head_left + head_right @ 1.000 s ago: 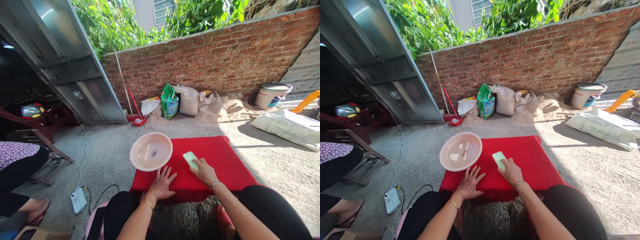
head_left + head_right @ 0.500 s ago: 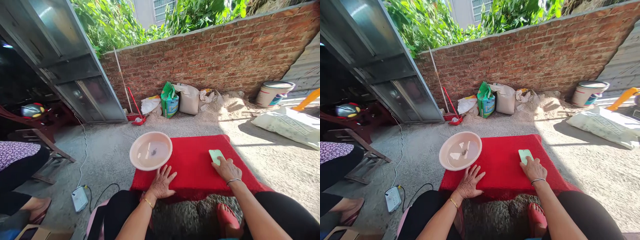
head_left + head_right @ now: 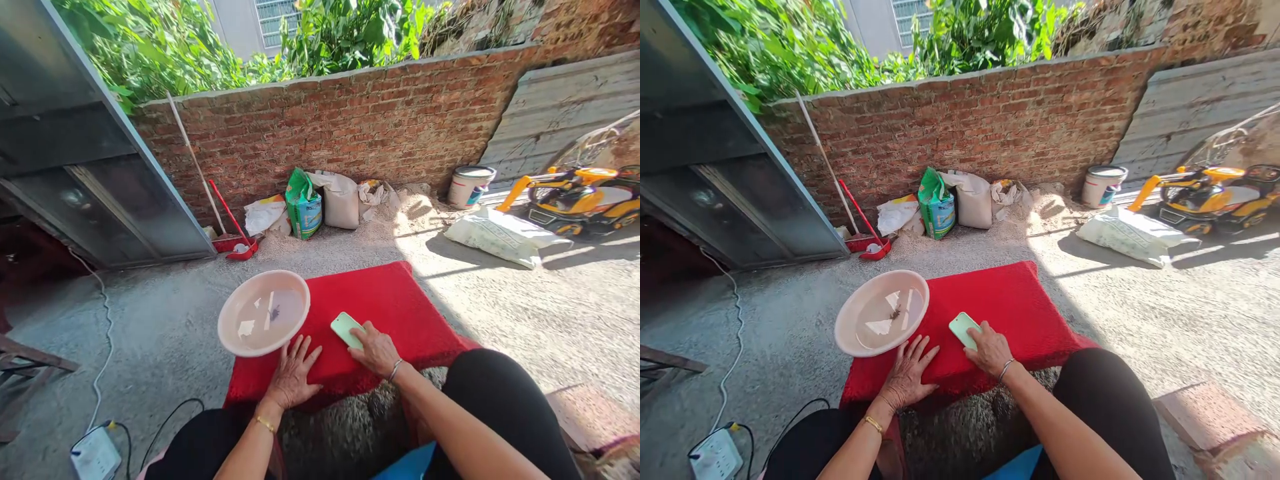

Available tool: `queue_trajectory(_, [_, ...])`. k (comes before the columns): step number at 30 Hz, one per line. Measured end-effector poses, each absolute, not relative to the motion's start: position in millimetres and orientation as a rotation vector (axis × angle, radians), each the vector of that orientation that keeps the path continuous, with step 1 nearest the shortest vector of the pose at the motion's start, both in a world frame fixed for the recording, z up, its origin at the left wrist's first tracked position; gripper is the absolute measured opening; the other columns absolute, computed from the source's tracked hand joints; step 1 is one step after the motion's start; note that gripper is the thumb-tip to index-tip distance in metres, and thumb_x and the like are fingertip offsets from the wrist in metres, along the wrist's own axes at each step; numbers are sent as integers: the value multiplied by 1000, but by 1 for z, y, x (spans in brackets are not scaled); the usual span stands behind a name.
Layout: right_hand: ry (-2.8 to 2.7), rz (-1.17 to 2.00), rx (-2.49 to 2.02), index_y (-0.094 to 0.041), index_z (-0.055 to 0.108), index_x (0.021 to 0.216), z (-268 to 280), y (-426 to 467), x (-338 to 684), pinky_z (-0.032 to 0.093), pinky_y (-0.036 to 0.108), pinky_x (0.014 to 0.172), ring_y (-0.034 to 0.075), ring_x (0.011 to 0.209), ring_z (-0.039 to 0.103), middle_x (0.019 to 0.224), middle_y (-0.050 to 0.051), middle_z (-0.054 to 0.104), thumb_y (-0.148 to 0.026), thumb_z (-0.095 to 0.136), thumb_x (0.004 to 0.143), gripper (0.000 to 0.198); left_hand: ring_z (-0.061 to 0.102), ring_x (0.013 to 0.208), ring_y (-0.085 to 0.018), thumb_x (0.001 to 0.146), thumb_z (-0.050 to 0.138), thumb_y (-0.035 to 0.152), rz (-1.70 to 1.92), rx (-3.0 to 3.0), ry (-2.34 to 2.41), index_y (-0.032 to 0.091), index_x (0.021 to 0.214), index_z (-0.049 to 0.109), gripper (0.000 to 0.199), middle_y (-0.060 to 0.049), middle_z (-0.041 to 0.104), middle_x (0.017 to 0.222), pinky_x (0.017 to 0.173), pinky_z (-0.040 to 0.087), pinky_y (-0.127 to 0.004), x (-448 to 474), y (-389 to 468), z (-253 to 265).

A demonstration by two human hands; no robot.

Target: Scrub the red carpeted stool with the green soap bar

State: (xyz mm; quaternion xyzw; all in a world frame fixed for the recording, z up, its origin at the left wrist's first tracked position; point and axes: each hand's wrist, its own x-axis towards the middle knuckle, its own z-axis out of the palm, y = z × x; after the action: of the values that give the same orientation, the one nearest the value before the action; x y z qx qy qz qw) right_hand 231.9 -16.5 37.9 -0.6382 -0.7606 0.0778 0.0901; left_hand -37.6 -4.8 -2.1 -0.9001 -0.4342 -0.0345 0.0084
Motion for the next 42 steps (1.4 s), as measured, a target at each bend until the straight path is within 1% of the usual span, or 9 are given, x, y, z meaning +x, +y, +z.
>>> queue_trajectory(5, [-1888, 182, -2369, -26, 52, 126, 48, -3, 295, 43, 28, 67, 23, 87, 58, 104, 8, 47, -47, 52, 93, 39, 27, 136, -36, 62, 74, 45, -181, -2790, -1331, 30, 140, 40, 86, -14, 34, 148, 109, 13, -59, -36, -6, -1])
queue_trajectory(8, [-1717, 174, -2497, -25, 51, 127, 52, -1, 313, 43, 30, 67, 23, 86, 58, 105, 9, 46, -49, 50, 94, 41, 29, 135, -37, 61, 75, 44, -205, -2780, -1311, 30, 139, 41, 87, -14, 35, 147, 109, 14, -59, -36, -6, -1])
queue_trajectory(13, [-1968, 190, -2157, -27, 53, 124, 45, -17, 272, 40, 25, 63, 21, 86, 56, 104, 6, 47, -46, 56, 92, 37, 29, 135, -37, 62, 74, 46, -195, -2765, -1292, 29, 139, 42, 85, -15, 37, 146, 108, 15, -59, -36, -6, -1])
queue_trajectory(16, [-2205, 213, -1857, -29, 54, 122, 38, -30, 238, 40, 24, 66, 18, 85, 55, 105, 4, 47, -45, 61, 89, 37, 29, 135, -37, 63, 73, 47, -174, -2764, -1282, 28, 139, 42, 85, -15, 36, 147, 108, 15, -58, -37, -5, -1])
queue_trajectory(18, [-2282, 214, -1775, -28, 55, 121, 35, -34, 228, 40, 24, 69, 18, 86, 54, 104, 4, 47, -45, 62, 88, 37, 29, 135, -36, 63, 73, 47, -165, -2763, -1281, 28, 139, 42, 84, -16, 35, 147, 108, 16, -58, -37, -5, -1])
queue_trajectory(29, [-1807, 84, -2439, -25, 52, 124, 45, -11, 310, 40, 27, 60, 23, 84, 57, 100, 8, 46, -48, 52, 93, 39, 28, 136, -34, 66, 68, 58, -237, -2771, -1314, 31, 139, 42, 82, -12, 35, 148, 109, 14, -57, -37, -5, -4])
queue_trajectory(34, [-1978, 128, -2183, -26, 54, 122, 42, -20, 276, 39, 25, 61, 20, 83, 56, 102, 6, 46, -46, 57, 91, 37, 29, 135, -35, 65, 69, 56, -247, -2771, -1290, 30, 139, 42, 82, -13, 37, 146, 109, 14, -57, -38, -4, -4])
queue_trajectory(38, [-2248, 144, -1861, -27, 56, 119, 37, -33, 239, 41, 25, 67, 19, 86, 54, 103, 5, 46, -44, 61, 89, 35, 29, 135, -35, 66, 69, 55, -223, -2773, -1287, 30, 139, 41, 82, -13, 36, 147, 109, 15, -57, -38, -4, -3])
queue_trajectory(42, [-2221, 79, -1978, -27, 57, 117, 37, -31, 247, 41, 27, 69, 20, 84, 54, 100, 5, 47, -45, 60, 89, 33, 28, 136, -35, 67, 68, 56, -219, -2771, -1290, 30, 139, 41, 82, -13, 35, 147, 109, 14, -57, -38, -4, -3])
